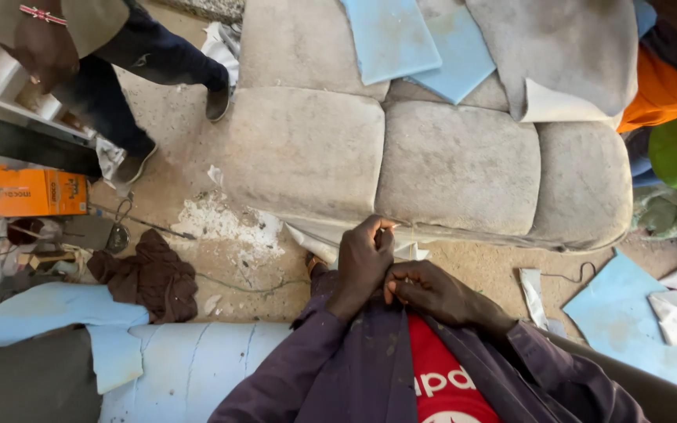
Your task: Sewing fabric onto a sofa cushion using a needle and thread during a reupholstery task.
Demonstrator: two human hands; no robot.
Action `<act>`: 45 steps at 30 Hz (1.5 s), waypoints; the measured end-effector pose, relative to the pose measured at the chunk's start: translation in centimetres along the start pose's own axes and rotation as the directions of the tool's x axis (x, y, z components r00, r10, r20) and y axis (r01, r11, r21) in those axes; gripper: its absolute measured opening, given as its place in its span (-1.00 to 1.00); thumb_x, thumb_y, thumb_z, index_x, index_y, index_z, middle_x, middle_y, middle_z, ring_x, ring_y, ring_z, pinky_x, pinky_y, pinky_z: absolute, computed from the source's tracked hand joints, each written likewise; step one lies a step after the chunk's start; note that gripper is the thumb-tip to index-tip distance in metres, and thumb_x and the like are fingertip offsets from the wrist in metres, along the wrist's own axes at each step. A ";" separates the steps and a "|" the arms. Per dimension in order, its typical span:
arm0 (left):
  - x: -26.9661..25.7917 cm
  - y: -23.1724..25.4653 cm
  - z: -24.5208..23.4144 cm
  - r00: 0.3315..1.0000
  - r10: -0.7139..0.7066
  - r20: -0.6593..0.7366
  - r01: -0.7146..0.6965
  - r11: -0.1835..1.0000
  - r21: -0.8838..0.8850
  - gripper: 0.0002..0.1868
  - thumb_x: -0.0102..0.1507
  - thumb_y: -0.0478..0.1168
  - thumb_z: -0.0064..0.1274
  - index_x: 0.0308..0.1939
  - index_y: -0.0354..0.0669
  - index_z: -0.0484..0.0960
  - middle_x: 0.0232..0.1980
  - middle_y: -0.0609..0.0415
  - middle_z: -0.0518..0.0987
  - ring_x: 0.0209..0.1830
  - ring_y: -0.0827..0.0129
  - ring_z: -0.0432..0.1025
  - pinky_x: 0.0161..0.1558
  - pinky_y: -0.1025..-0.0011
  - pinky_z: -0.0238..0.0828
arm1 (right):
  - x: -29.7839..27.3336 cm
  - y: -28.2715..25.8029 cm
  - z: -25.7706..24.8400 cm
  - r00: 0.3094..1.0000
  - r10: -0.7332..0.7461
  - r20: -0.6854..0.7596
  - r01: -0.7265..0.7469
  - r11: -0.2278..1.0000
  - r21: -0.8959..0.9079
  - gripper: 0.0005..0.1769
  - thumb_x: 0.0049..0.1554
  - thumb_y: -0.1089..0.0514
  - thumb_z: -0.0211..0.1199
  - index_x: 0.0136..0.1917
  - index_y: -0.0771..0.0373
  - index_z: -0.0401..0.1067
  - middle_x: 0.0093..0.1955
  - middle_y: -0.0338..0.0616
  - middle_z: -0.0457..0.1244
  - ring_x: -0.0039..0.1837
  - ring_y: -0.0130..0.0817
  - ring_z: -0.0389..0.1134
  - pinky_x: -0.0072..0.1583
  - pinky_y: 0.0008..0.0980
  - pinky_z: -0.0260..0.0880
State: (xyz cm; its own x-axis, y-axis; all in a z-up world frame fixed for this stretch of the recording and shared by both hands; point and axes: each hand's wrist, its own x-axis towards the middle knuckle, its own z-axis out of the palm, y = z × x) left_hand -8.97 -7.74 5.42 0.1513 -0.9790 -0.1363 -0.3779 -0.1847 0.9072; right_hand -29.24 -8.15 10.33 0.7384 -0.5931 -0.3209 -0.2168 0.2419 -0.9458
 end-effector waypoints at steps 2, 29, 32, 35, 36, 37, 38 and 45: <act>-0.2 0.1 -0.2 1.000 0.009 0.007 -0.009 1.000 0.010 -0.80 0.52 -0.24 0.23 0.09 -0.11 0.96 -0.47 -0.28 0.72 -0.38 -0.27 0.73 -0.21 -0.07 0.63 | -0.1 -0.1 0.2 1.000 -0.002 -0.010 0.002 1.000 0.007 -0.65 0.60 0.15 0.33 0.07 0.34 0.83 -0.33 -0.20 0.39 -0.32 -0.53 0.31 -0.24 -0.44 0.36; 1.6 -2.5 1.2 1.000 0.026 0.000 -0.026 0.983 -0.179 -0.79 0.54 -0.37 0.26 0.08 -0.07 1.00 -0.13 -0.17 0.92 -0.19 0.07 0.79 -0.11 0.07 0.73 | -0.6 0.9 0.1 0.986 -0.148 -0.080 0.146 0.989 -0.037 -0.64 0.60 0.14 0.29 0.03 0.25 0.80 -0.24 -0.14 0.45 -0.11 -0.36 0.47 -0.03 -0.23 0.56; 1.8 -3.0 0.9 0.998 0.049 0.042 -0.041 0.981 -0.188 -0.77 0.57 -0.38 0.25 0.12 -0.08 1.00 -0.09 -0.23 0.94 -0.05 -0.12 0.87 -0.03 0.00 0.79 | -0.7 0.7 0.1 0.984 -0.157 -0.079 0.150 0.985 -0.083 -0.65 0.61 0.14 0.30 0.05 0.27 0.80 -0.24 -0.07 0.47 -0.08 -0.30 0.51 0.00 -0.16 0.59; 1.3 -2.1 0.3 0.997 0.048 0.055 -0.038 0.986 -0.161 -0.77 0.59 -0.34 0.25 0.15 -0.04 1.00 -0.08 -0.22 0.95 -0.01 -0.22 0.88 -0.01 -0.04 0.80 | -0.9 0.3 -0.1 0.985 -0.154 -0.083 0.144 0.983 -0.110 -0.65 0.62 0.13 0.29 0.06 0.28 0.79 -0.24 -0.03 0.47 -0.07 -0.27 0.52 0.01 -0.13 0.60; 1.2 -1.6 0.1 0.998 0.043 0.053 -0.035 0.990 -0.136 -0.78 0.60 -0.31 0.24 0.15 -0.03 0.99 -0.07 -0.22 0.95 0.00 -0.30 0.88 -0.01 -0.06 0.80 | -0.9 0.2 -0.2 0.985 -0.146 -0.088 0.134 0.983 -0.123 -0.65 0.62 0.12 0.29 0.06 0.28 0.78 -0.25 -0.03 0.46 -0.06 -0.26 0.51 0.02 -0.11 0.60; 1.0 -0.8 -0.3 0.998 0.044 0.055 -0.036 0.990 -0.136 -0.78 0.60 -0.31 0.24 0.15 -0.03 0.99 -0.07 -0.22 0.95 0.00 -0.30 0.88 -0.01 -0.06 0.80 | -0.9 0.2 -0.2 0.985 -0.146 -0.089 0.135 0.983 -0.124 -0.65 0.62 0.12 0.29 0.06 0.28 0.78 -0.25 -0.03 0.46 -0.06 -0.26 0.51 0.02 -0.11 0.60; 0.8 0.0 -0.6 0.998 0.036 0.044 -0.033 0.996 -0.079 -0.78 0.60 -0.28 0.23 0.16 -0.04 0.98 -0.13 -0.24 0.93 -0.05 -0.29 0.87 -0.04 -0.07 0.79 | -1.0 0.2 -0.2 0.983 -0.159 -0.090 0.145 0.979 -0.141 -0.65 0.62 0.14 0.31 0.05 0.27 0.78 -0.24 0.00 0.47 -0.05 -0.25 0.53 0.01 -0.09 0.60; -1.0 2.9 -1.1 0.993 0.114 -0.008 -0.113 0.990 0.089 -0.75 0.60 -0.30 0.14 0.16 -0.05 0.94 -0.11 -0.38 0.92 -0.04 -0.56 0.80 -0.09 -0.32 0.73 | -2.2 0.7 -0.8 0.971 -0.193 -0.139 0.177 0.977 -0.115 -0.63 0.64 0.13 0.28 0.04 0.26 0.77 -0.24 0.04 0.46 -0.11 -0.17 0.55 -0.01 -0.09 0.64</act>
State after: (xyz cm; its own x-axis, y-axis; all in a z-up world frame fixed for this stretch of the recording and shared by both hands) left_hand -9.24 -7.22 8.58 0.1139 -0.9931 -0.0286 -0.4728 -0.0795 0.8776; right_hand -31.58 -7.28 10.33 0.6704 -0.7293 -0.1365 -0.1540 0.0431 -0.9871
